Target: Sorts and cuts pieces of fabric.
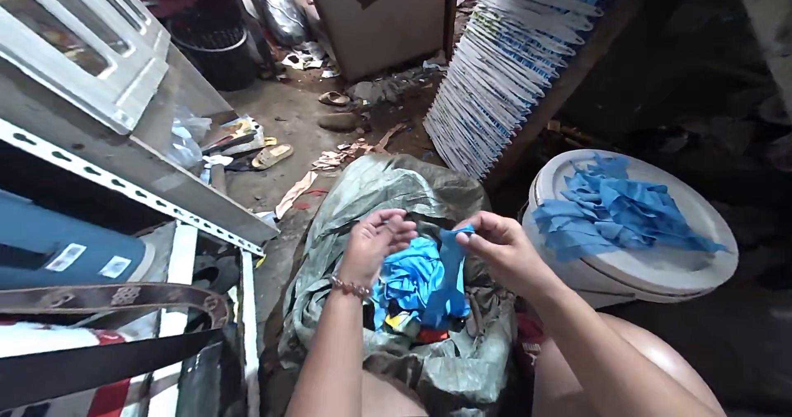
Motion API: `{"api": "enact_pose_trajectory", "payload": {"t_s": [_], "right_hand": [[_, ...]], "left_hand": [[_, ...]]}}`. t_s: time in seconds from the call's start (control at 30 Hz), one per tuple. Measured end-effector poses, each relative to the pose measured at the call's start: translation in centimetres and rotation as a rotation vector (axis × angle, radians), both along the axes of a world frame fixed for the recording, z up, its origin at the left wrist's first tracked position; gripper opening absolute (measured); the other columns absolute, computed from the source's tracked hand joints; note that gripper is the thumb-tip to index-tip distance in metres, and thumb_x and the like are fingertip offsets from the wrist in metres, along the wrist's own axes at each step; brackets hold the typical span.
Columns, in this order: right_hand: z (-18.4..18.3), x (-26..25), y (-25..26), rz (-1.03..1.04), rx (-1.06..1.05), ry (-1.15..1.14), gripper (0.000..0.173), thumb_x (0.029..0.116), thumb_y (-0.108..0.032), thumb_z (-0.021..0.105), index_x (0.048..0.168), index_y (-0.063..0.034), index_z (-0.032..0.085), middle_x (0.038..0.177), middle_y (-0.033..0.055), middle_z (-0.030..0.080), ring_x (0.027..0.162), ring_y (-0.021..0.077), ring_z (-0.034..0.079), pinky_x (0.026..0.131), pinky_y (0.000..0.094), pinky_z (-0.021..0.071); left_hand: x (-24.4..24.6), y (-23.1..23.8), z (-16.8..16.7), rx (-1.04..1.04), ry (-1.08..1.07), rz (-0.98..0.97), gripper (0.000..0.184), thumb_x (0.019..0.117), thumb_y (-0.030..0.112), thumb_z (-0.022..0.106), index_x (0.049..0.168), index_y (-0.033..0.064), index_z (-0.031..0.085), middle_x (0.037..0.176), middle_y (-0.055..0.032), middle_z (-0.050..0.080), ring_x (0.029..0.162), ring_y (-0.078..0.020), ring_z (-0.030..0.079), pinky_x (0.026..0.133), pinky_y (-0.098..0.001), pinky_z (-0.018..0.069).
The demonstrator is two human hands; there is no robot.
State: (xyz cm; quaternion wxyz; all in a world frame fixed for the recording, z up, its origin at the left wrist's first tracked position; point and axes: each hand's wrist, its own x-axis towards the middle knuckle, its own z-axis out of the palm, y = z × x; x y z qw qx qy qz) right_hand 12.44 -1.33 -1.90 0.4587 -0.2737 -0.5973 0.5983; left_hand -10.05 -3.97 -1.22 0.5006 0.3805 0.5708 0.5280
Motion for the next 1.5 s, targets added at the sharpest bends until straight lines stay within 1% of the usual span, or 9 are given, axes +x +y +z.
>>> {"api": "enact_pose_trajectory", "payload": {"t_s": [0.1, 0.23, 0.33, 0.47, 0.67, 0.9, 1.1, 1.33, 1.5], "right_hand": [[0.2, 1.1, -0.2, 0.116, 0.023, 0.097, 0.006, 0.0961, -0.010, 0.067, 0.096, -0.0120, 0.073, 0.085, -0.0057, 0.072, 0.077, 0.0003, 0.067, 0.073, 0.0206, 0.0580], [0.4, 2.2, -0.2, 0.241, -0.030, 0.149, 0.006, 0.0958, -0.014, 0.070, 0.095, -0.0155, 0.075, 0.084, -0.0060, 0.072, 0.076, -0.0013, 0.066, 0.072, 0.0189, 0.0573], [0.5, 2.5, 0.0, 0.331, -0.055, 0.177, 0.006, 0.0954, -0.016, 0.070, 0.095, -0.0165, 0.076, 0.084, -0.0075, 0.073, 0.077, -0.0023, 0.067, 0.072, 0.0181, 0.0568], [0.5, 3.0, 0.3, 0.402, -0.067, 0.183, 0.006, 0.0952, -0.019, 0.072, 0.096, -0.0175, 0.077, 0.086, -0.0096, 0.073, 0.079, -0.0031, 0.067, 0.074, 0.0175, 0.0563], [0.1, 3.5, 1.1, 0.340, -0.082, 0.111, 0.008, 0.0948, -0.016, 0.070, 0.097, -0.0110, 0.076, 0.110, -0.0004, 0.074, 0.097, 0.0049, 0.068, 0.084, 0.0240, 0.0572], [-1.4, 0.3, 1.3, 0.375, -0.144, -0.326, 0.021, 0.0935, -0.021, 0.069, 0.096, -0.0004, 0.072, 0.147, 0.0153, 0.052, 0.129, 0.0139, 0.056, 0.097, 0.0287, 0.0541], [-1.8, -0.8, 1.0, 0.421, -0.263, -0.228, 0.009, 0.0955, -0.015, 0.066, 0.094, -0.0062, 0.069, 0.081, -0.0049, 0.067, 0.075, 0.0033, 0.065, 0.073, 0.0247, 0.0563], [-1.6, -0.4, 1.2, 0.243, -0.305, -0.103, 0.009, 0.0944, -0.009, 0.067, 0.099, -0.0020, 0.071, 0.103, 0.0025, 0.072, 0.090, 0.0070, 0.068, 0.082, 0.0270, 0.0586], [-0.5, -0.6, 0.0, 0.256, 0.068, -0.256, 0.018, 0.0946, -0.020, 0.070, 0.097, -0.0026, 0.074, 0.097, 0.0003, 0.068, 0.090, 0.0009, 0.062, 0.082, 0.0209, 0.0523]], "left_hand": [[-4.3, 1.3, -4.3, -0.259, 0.198, 0.122, 0.019, 0.1031, 0.011, 0.060, 0.116, -0.0027, 0.064, 0.095, -0.0118, 0.071, 0.079, -0.0166, 0.070, 0.073, -0.0315, 0.0589], [-7.3, 1.6, -11.4, -0.651, 0.667, -0.192, 0.029, 0.1027, 0.012, 0.058, 0.129, 0.0026, 0.065, 0.120, -0.0178, 0.066, 0.100, -0.0246, 0.067, 0.089, -0.0410, 0.0544], [-6.4, 2.2, -14.0, -0.652, 0.930, -0.378, 0.034, 0.1004, 0.010, 0.058, 0.134, 0.0085, 0.065, 0.139, -0.0181, 0.061, 0.131, -0.0325, 0.057, 0.112, -0.0496, 0.0417], [-4.1, 3.1, -14.8, -0.638, 1.139, -0.497, 0.033, 0.0975, 0.024, 0.066, 0.129, 0.0154, 0.070, 0.151, -0.0217, 0.046, 0.141, -0.0415, 0.041, 0.116, -0.0548, 0.0356], [-4.2, 4.1, -9.5, -0.423, 0.697, -0.616, 0.030, 0.1015, 0.017, 0.061, 0.119, -0.0069, 0.065, 0.120, -0.0223, 0.064, 0.113, -0.0291, 0.060, 0.103, -0.0460, 0.0456], [-1.1, 1.5, -1.5, -0.121, 0.375, -0.570, 0.010, 0.0891, 0.008, 0.062, 0.096, 0.0018, 0.063, 0.088, 0.0018, 0.062, 0.082, -0.0040, 0.059, 0.078, -0.0264, 0.0515], [-1.4, 0.3, -0.2, -0.058, 0.241, -0.468, 0.027, 0.0936, 0.014, 0.068, 0.117, 0.0020, 0.064, 0.107, -0.0045, 0.066, 0.093, -0.0108, 0.066, 0.083, -0.0302, 0.0581], [-0.1, 0.0, 0.2, 0.026, -0.270, -0.028, 0.033, 0.0910, -0.012, 0.058, 0.121, 0.0018, 0.060, 0.092, -0.0085, 0.069, 0.077, -0.0162, 0.069, 0.073, -0.0328, 0.0613], [1.2, 1.1, -0.3, -0.042, 0.116, 0.086, 0.047, 0.0833, -0.010, 0.074, 0.127, -0.0044, 0.058, 0.094, -0.0134, 0.071, 0.080, -0.0187, 0.071, 0.074, -0.0338, 0.0607]]}}
